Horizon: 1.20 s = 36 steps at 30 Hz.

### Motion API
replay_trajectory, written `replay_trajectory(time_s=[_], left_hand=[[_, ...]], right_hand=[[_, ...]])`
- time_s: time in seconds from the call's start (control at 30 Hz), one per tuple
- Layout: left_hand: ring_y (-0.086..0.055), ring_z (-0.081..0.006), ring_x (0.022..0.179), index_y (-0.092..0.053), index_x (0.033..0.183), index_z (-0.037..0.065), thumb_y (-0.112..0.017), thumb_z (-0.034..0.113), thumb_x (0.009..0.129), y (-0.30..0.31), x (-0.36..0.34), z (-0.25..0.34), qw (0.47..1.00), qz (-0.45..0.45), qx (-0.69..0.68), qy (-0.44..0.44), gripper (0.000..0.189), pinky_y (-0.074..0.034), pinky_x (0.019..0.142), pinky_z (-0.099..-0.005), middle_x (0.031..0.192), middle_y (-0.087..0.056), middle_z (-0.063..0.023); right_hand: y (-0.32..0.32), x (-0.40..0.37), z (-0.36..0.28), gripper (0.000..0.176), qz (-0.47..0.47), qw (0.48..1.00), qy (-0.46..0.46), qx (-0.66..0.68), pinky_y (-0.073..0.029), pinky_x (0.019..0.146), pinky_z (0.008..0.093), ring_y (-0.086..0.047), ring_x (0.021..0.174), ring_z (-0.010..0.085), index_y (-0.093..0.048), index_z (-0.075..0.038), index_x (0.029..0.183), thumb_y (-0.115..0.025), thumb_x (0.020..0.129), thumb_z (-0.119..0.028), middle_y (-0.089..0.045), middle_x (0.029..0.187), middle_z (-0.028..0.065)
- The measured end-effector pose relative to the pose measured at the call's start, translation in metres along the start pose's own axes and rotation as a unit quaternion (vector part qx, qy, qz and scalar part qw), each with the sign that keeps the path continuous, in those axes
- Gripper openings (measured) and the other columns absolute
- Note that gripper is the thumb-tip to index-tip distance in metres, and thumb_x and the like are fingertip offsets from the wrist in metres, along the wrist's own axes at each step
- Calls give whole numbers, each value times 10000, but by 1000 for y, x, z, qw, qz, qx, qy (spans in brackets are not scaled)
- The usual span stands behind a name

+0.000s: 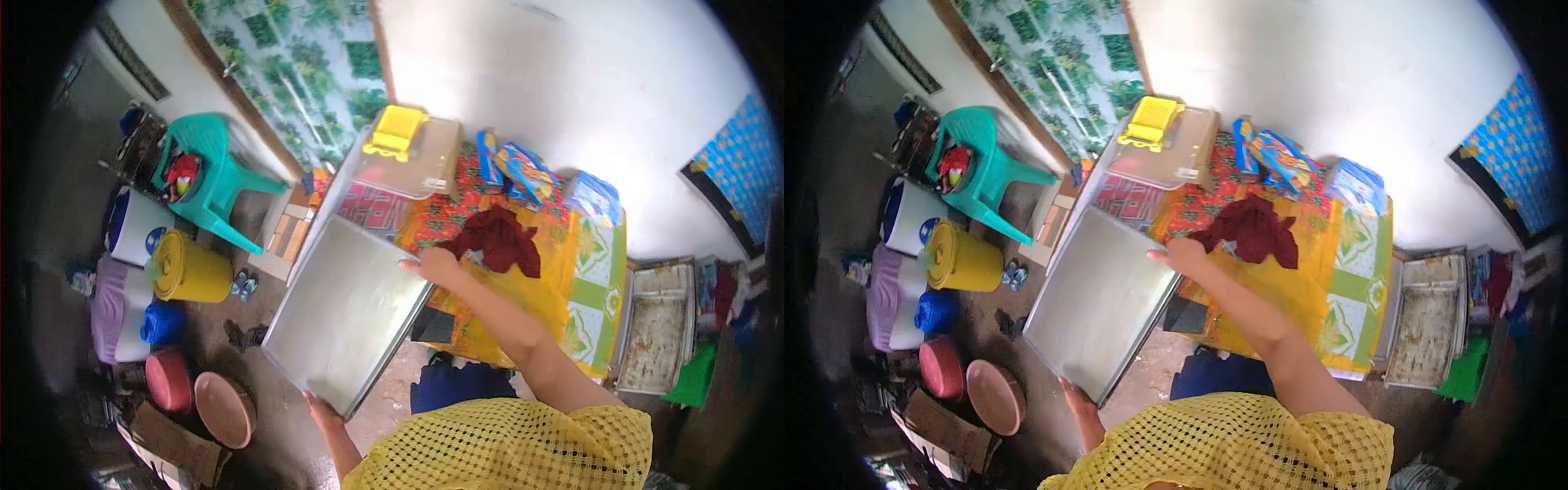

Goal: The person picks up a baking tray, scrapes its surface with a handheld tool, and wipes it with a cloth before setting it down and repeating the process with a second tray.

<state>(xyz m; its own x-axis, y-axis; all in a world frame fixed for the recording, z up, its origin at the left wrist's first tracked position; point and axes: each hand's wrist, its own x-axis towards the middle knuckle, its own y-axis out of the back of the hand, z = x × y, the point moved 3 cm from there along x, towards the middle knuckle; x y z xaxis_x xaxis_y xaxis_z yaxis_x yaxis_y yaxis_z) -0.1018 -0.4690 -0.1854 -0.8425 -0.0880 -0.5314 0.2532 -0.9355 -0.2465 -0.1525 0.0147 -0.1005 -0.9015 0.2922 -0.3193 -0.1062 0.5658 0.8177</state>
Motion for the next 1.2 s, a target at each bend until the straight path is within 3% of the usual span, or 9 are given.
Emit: replay_trajectory(time_s=[0.1, 0.2, 0.3, 0.4, 0.53, 0.63, 0.73, 0.9, 1.2], left_hand=[[-371, -291, 1297, -347, 1392, 22, -471, 600, 889, -1, -48, 6, 995, 61, -16, 75, 776, -319, 1056, -419, 1433, -371, -118], [-401, -292, 1271, -357, 1391, 45, -484, 610, 878, 0, -80, 3, 995, 67, 14, 67, 774, -339, 1040, -420, 1411, -397, -121], [-460, -288, 1210, -394, 1366, 37, -505, 596, 876, -21, -110, -1, 999, 25, -6, 48, 752, -386, 998, -412, 1347, -461, -113], [-513, -277, 1140, -431, 1336, 15, -532, 571, 875, -43, -128, -15, 998, -52, 18, 19, 729, -425, 955, -399, 1267, -520, -108], [-530, -256, 1115, -456, 1301, -19, -558, 546, 872, -83, -166, -42, 996, -77, 39, 3, 717, -435, 938, -384, 1237, -534, -122], [-527, -248, 1120, -464, 1290, -23, -574, 541, 864, -118, -220, -63, 993, -95, 67, 1, 716, -427, 945, -385, 1242, -530, -128], [-529, -246, 1114, -468, 1285, -21, -576, 541, 863, -144, -275, -94, 988, -125, 88, -16, 711, -421, 948, -387, 1244, -529, -125], [-525, -227, 1121, -477, 1296, 9, -537, 553, 879, -189, -352, -128, 973, -200, 112, -7, 688, -404, 959, -365, 1243, -548, -87], [-537, -218, 1091, -503, 1254, 27, -559, 476, 896, -264, -407, -167, 949, -279, 147, 11, 577, -418, 937, -350, 1191, -565, -82]], right_hand=[[4, -65, 7, 798, 102, 992, -1, 68, -477, 752, 472, -623, 814, 397, -661, 55, 811, -364, 861, -685, -645, 817, 244], [-4, -114, 39, 733, 53, 992, -67, 97, -470, 752, 475, -613, 799, 407, -654, 60, 818, -376, 900, -613, -632, 802, 258], [6, -176, 69, 696, 156, 967, -75, 185, -472, 724, 483, -611, 770, 415, -660, 40, 810, -367, 916, -581, -620, 763, 259], [10, -233, 117, 648, 176, 952, -156, 195, -456, 689, 484, -601, 751, 419, -651, 13, 780, -371, 924, -553, -613, 758, 248], [25, -319, 182, 627, 226, 924, -217, 220, -446, 686, 469, -593, 780, 411, -624, 9, 771, -376, 926, -546, -605, 784, 253], [41, -389, 229, 595, 346, 888, -187, 239, -429, 601, 426, -577, 645, 371, -600, 23, 745, -417, 935, -510, -575, 674, 236], [58, -463, 273, 589, 334, 875, -232, 261, -440, 680, 472, -574, 773, 439, -608, 11, 795, -374, 944, -508, -601, 785, 260], [63, -565, 339, 540, 382, 845, -258, 270, -445, 709, 469, -577, 819, 445, -618, 15, 894, -365, 964, -456, -608, 839, 263], [44, -649, 410, 482, 459, 768, -319, 314, -439, 811, 454, -564, 926, 438, -608, 37, 967, -363, 975, -377, -610, 967, 264]])
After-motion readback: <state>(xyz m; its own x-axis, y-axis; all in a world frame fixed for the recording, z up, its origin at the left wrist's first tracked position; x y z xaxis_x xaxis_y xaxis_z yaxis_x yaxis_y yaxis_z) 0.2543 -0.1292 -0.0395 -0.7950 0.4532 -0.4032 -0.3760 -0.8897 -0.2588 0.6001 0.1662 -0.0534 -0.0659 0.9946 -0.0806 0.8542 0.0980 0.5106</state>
